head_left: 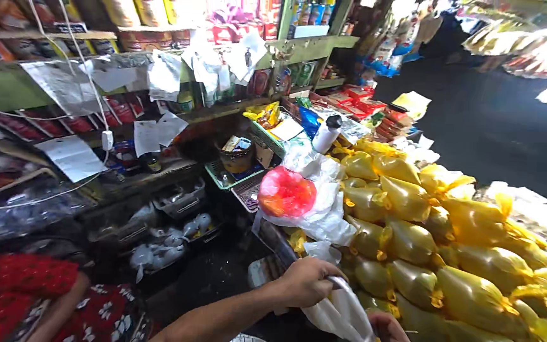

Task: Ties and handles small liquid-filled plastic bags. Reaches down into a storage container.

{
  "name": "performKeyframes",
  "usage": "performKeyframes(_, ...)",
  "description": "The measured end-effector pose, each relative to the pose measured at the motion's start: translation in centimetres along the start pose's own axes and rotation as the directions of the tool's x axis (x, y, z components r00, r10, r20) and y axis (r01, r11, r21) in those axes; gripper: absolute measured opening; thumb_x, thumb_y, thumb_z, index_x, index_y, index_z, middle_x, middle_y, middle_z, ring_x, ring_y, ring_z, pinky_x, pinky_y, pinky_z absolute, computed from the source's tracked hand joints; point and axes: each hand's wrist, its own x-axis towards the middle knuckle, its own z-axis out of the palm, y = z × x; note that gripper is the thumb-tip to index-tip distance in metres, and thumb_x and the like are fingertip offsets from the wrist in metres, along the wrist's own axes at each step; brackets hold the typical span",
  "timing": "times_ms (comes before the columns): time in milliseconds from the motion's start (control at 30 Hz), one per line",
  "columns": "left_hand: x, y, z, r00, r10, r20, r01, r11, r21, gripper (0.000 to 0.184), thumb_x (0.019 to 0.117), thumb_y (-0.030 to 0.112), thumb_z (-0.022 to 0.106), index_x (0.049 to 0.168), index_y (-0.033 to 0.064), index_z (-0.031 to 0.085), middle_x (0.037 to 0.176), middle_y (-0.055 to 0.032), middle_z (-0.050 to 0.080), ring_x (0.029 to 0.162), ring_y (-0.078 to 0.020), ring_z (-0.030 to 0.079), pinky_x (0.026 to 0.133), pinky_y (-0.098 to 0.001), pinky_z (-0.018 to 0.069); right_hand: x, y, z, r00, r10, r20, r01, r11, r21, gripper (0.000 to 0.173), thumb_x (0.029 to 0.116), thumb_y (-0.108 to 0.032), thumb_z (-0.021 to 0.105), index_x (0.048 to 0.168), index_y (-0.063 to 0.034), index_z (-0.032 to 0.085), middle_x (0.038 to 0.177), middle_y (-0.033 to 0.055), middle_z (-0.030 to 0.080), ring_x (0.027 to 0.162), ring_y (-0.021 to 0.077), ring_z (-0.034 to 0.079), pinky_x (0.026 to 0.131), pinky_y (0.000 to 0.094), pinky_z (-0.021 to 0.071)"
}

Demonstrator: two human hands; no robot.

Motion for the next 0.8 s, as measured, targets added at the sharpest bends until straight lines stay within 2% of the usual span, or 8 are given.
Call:
performKeyframes(67, 0.0, 1.8, -0.4, 0.998, 0.02, -0.055, -0.033, 0.969, -0.245, 0.025, 0.1061, 0.017, 0.053, 0.123, 0.0081, 0.069, 0.1, -0.0068, 0.072, 0.078, -0.0131, 0.065, 0.071, -0.0348, 0.0555, 1.2, -0.3, 0.5, 0.97, -0.239, -0.053, 0.233, 0.967, -0.105, 0.07, 0.0814, -0.054, 0.082, 0.123, -0.0013, 0.063, 0.13, 0.0134, 0.059, 0.125, 0.0196, 0.055, 0.106, 0.0393, 0.0498)
performKeyframes(133, -0.4, 3.2, -0.9, 0.997, 0.017, -0.076, -0.048, 0.902, -0.428, 0.022, 0.1071, 0.017, 0.051, 0.118, 0.0035, 0.065, 0.086, -0.0069, 0.065, 0.06, -0.0113, 0.057, 0.053, -0.0274, 0.0491, 3.1, -1.2, 1.4, 0.874, -0.463, -0.145, 0.398, 0.855, -0.331, 0.045, 0.0916, -0.057, 0.07, 0.106, -0.0138, 0.071, 0.131, 0.0088, 0.063, 0.132, 0.0247, 0.053, 0.112, 0.0466, 0.0438)
performKeyframes(233, -1.2, 5.0, -3.3, 0.99, 0.139, -0.014, -0.137, 0.942, -0.306, 0.026, 0.1055, 0.017, 0.056, 0.126, -0.0001, 0.056, 0.098, -0.0079, 0.068, 0.079, -0.0112, 0.065, 0.072, -0.0284, 0.0558, 6.5, -3.7, 0.8, 0.699, -0.68, -0.221, 0.485, 0.678, -0.552, 0.03, 0.1055, -0.041, 0.052, 0.099, -0.0185, 0.07, 0.117, 0.0, 0.072, 0.121, 0.0205, 0.062, 0.112, 0.0489, 0.0422)
performKeyframes(367, -0.2, 7.1, -5.1, 0.946, 0.292, -0.139, -0.175, 0.824, 0.54, 0.023, 0.1057, 0.032, 0.053, 0.108, 0.0164, 0.07, 0.097, -0.0005, 0.068, 0.087, -0.0142, 0.067, 0.076, -0.0401, 0.0586, 9.3, -6.7, 1.2, 0.775, -0.608, -0.172, 0.606, 0.792, -0.067, 0.023, 0.1072, -0.023, 0.053, 0.109, -0.0089, 0.071, 0.133, 0.01, 0.065, 0.128, 0.0231, 0.059, 0.11, 0.0429, 0.0501)
performKeyframes(467, 0.5, 7.9, -5.4, 0.944, 0.29, -0.16, -0.158, 0.82, 0.55, 0.023, 0.0988, 0.02, 0.056, 0.118, 0.0199, 0.068, 0.096, 0.0034, 0.07, 0.081, -0.0124, 0.068, 0.071, -0.041, 0.0596, 10.6, -6.9, 2.1, 0.888, -0.458, -0.027, 0.446, 0.846, 0.293, 0.026, 0.1076, -0.015, 0.051, 0.118, 0.001, 0.068, 0.107, 0.0018, 0.07, 0.097, 0.002, 0.064, 0.088, 0.0231, 0.0552)
performKeyframes(533, 0.5, 6.4, -4.2, 0.925, 0.275, -0.261, -0.177, 0.921, 0.346, 0.025, 0.1037, 0.024, 0.049, 0.124, 0.0118, 0.058, 0.094, 0.0035, 0.068, 0.075, -0.0077, 0.067, 0.065, -0.0316, 0.0611, 11.1, -7.1, 2.7, 0.908, -0.418, -0.036, 0.404, 0.847, 0.346, 0.023, 0.1081, -0.011, 0.048, 0.102, 0.005, 0.064, 0.085, 0.0049, 0.065, 0.078, 0.0063, 0.061, 0.074, 0.025, 0.053)
performKeyframes(667, -1.0, -0.7, 0.5, 0.882, 0.316, -0.35, -0.228, 0.935, 0.27, 0.087, 0.0998, 0.066, 0.047, 0.152, -0.0018, 0.033, 0.14, -0.0191, 0.053, 0.133, -0.0282, 0.05, 0.112, -0.0547, 0.0399, 11.4, -7.7, 4.3, 0.915, -0.337, -0.224, 0.377, 0.91, 0.171, 0.027, 0.1086, -0.014, 0.048, 0.09, 0.0005, 0.061, 0.077, 0.0054, 0.061, 0.07, 0.0098, 0.059, 0.066, 0.0264, 0.0509)
performKeyframes(800, -1.3, -6.2, 2.4, 0.9, 0.307, -0.311, -0.238, 0.941, 0.24, 0.088, 0.0898, 0.057, 0.068, 0.151, -0.0008, 0.039, 0.15, -0.0209, 0.048, 0.144, -0.0324, 0.039, 0.121, -0.0596, 0.0226, 11.3, -8.0, 5.1, 0.908, -0.275, -0.315, 0.273, 0.961, -0.051, 0.033, 0.1092, -0.024, 0.048, 0.087, -0.0044, 0.062, 0.072, 0.0037, 0.057, 0.068, 0.013, 0.057, 0.068, 0.0347, 0.0485)
